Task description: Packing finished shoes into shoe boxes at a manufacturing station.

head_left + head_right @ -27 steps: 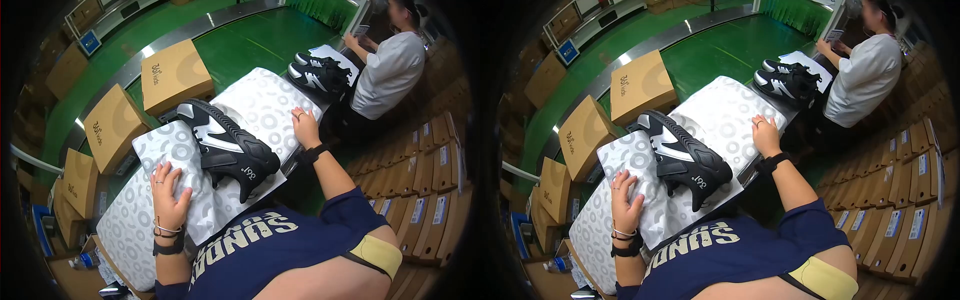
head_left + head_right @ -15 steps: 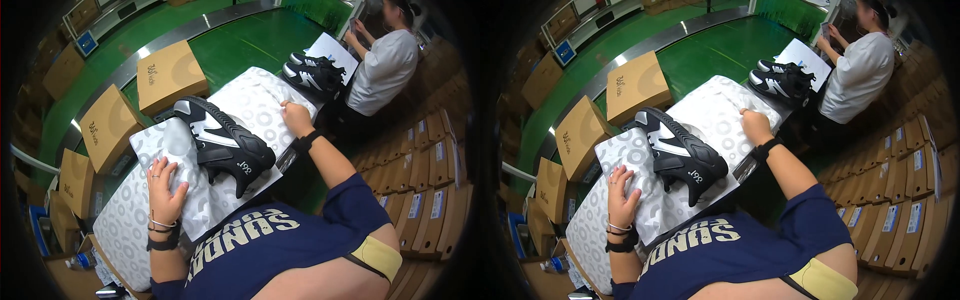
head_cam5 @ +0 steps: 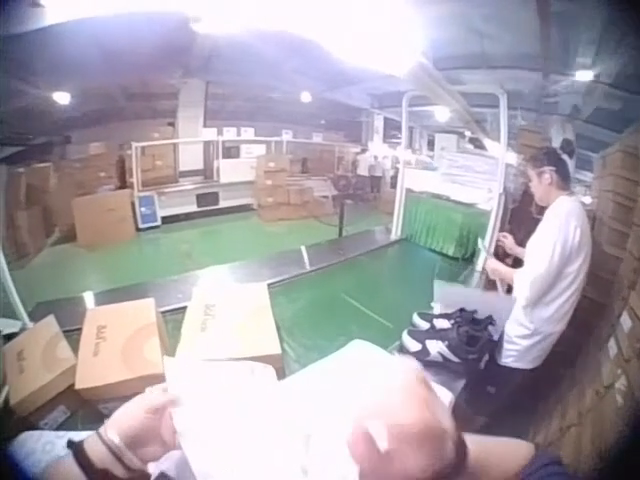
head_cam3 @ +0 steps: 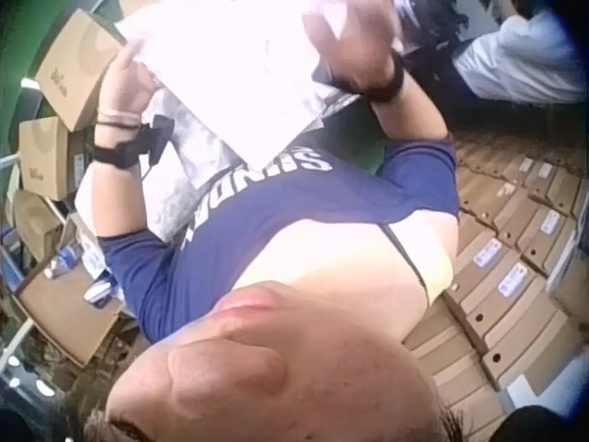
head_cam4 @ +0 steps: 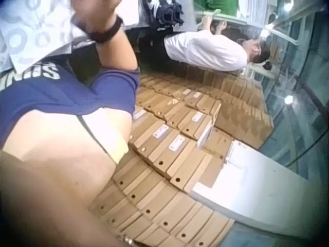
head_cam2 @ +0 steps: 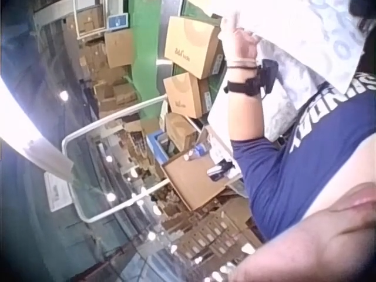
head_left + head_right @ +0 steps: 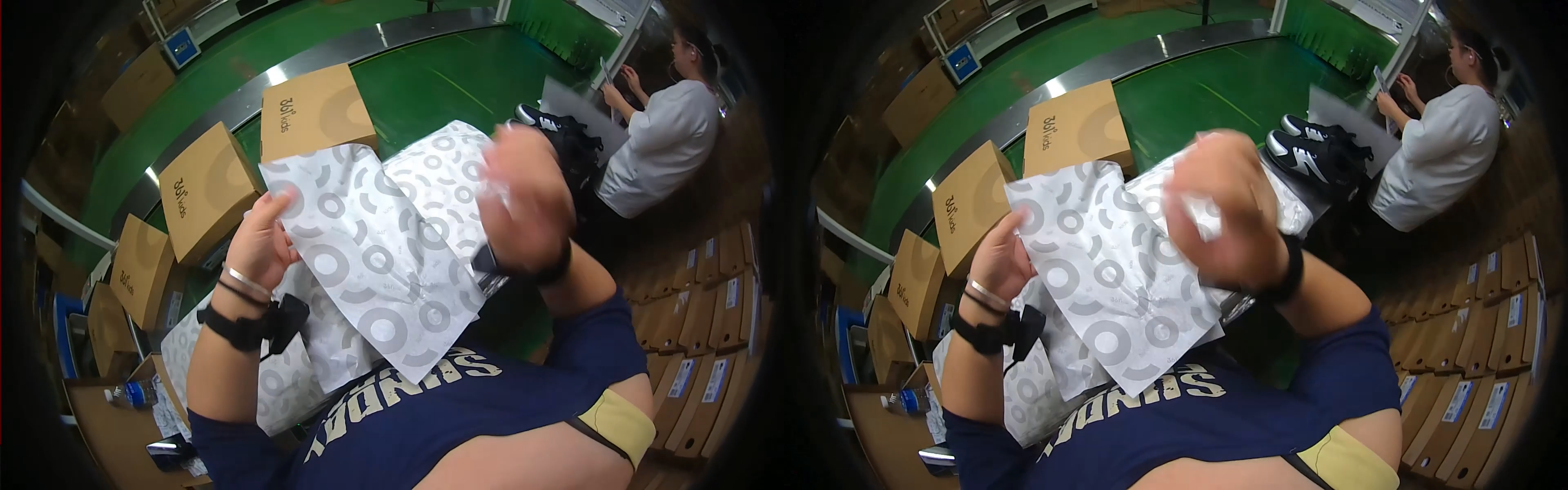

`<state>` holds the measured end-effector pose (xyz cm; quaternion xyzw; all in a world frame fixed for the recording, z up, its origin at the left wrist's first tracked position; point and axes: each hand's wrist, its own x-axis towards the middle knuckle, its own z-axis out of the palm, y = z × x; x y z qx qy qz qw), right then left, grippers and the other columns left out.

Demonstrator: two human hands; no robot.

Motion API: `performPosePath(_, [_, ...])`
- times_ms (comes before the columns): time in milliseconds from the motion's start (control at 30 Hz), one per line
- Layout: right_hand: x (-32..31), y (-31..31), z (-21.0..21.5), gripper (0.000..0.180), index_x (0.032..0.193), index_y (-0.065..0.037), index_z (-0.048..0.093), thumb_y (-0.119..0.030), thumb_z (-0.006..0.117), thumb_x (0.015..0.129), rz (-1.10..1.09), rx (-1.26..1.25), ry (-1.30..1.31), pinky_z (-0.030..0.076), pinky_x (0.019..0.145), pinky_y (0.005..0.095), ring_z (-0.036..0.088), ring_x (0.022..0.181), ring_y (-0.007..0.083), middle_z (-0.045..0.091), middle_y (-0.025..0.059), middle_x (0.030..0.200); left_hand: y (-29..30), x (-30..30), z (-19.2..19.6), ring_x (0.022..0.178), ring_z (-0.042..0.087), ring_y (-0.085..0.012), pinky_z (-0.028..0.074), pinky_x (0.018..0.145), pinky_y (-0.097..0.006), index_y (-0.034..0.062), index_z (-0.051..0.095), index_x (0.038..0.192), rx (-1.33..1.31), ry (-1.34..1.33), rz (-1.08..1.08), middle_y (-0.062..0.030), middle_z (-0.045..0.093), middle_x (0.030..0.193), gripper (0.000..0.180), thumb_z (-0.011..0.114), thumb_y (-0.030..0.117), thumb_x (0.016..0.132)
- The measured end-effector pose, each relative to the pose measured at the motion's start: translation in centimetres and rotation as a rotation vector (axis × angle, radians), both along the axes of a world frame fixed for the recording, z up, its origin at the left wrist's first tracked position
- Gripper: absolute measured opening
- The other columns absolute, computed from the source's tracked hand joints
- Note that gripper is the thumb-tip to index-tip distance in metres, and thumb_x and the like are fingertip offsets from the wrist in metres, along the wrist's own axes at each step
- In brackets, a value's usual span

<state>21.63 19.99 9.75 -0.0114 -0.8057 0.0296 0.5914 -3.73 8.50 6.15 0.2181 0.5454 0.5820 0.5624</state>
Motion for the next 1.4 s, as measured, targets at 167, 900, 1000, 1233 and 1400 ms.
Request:
performPosePath(167, [-9.5,10.4,-6.1,0.022,0.085,-0.002,0.059,-0.017,0.065,0.07,-0.059,-0.628,-0.421,0.047,0.07,0.0335,0.058,0.079,0.0281,0.059,0.0146,0.085,0.2,-2.5,-3.4,0.068,0.061,-0.0314,0.048,0.058,-0.042,0.0045,0.03,0.129,-0.253,1.543,-0.109,-0.022,0.06,0.084,0.062,0.053,0.009,0.072])
performPosePath(900, [-20.4,16.9,-16.5,0.065,0.131,0.001,0.022,-0.008,0.053,0.074,-0.355,-0.428,-0.369,0.042,0.084,0.0412,0.051,0.097,0.0382,0.045,0.0251,0.114,-2.0,-0.8,-7.7,0.121,0.033,-0.0349,0.029,0.089,-0.052,0.0138,0.052,0.113,-0.355,1.717,-0.006,-0.008,0.051,0.118,0.037,0.052,0.019,0.076])
performPosePath(1000, [-18.3,18.0,-15.9,0.043,0.12,0.001,0.034,-0.002,0.046,0.079,-0.138,-0.893,-0.106,0.045,0.082,0.037,0.054,0.096,0.0318,0.049,0.0206,0.111,-1.7,-0.9,-7.5,0.121,0.034,-0.0345,0.029,0.089,-0.052,0.0135,0.051,0.114,-0.366,1.722,-0.01,-0.0076,0.051,0.118,0.038,0.052,0.019,0.076])
performPosePath(1233, [-12.6,19.1,-18.8,0.038,0.118,-0.001,0.037,-0.002,0.039,0.079,0.492,-2.1,0.168,0.042,0.084,0.0526,0.045,0.106,0.0356,0.044,0.0181,0.114,-0.5,-0.6,-6.8,0.123,0.032,-0.0341,0.027,0.094,-0.053,0.0144,0.05,0.117,-0.373,1.693,-0.055,-0.0128,0.045,0.126,0.041,0.055,0.021,0.077])
performPosePath(1400, [-9.0,14.6,-16.9,0.054,0.124,-0.002,0.033,-0.026,0.056,0.081,0.351,-1.889,-0.425,0.045,0.081,0.0422,0.042,0.11,0.027,0.044,0.0166,0.116,-2.8,-0.6,-7.3,0.121,0.03,-0.0393,0.029,0.097,-0.045,0.0071,0.04,0.123,-0.172,1.499,0.331,-0.0249,0.029,0.131,0.06,0.063,0.02,0.07])
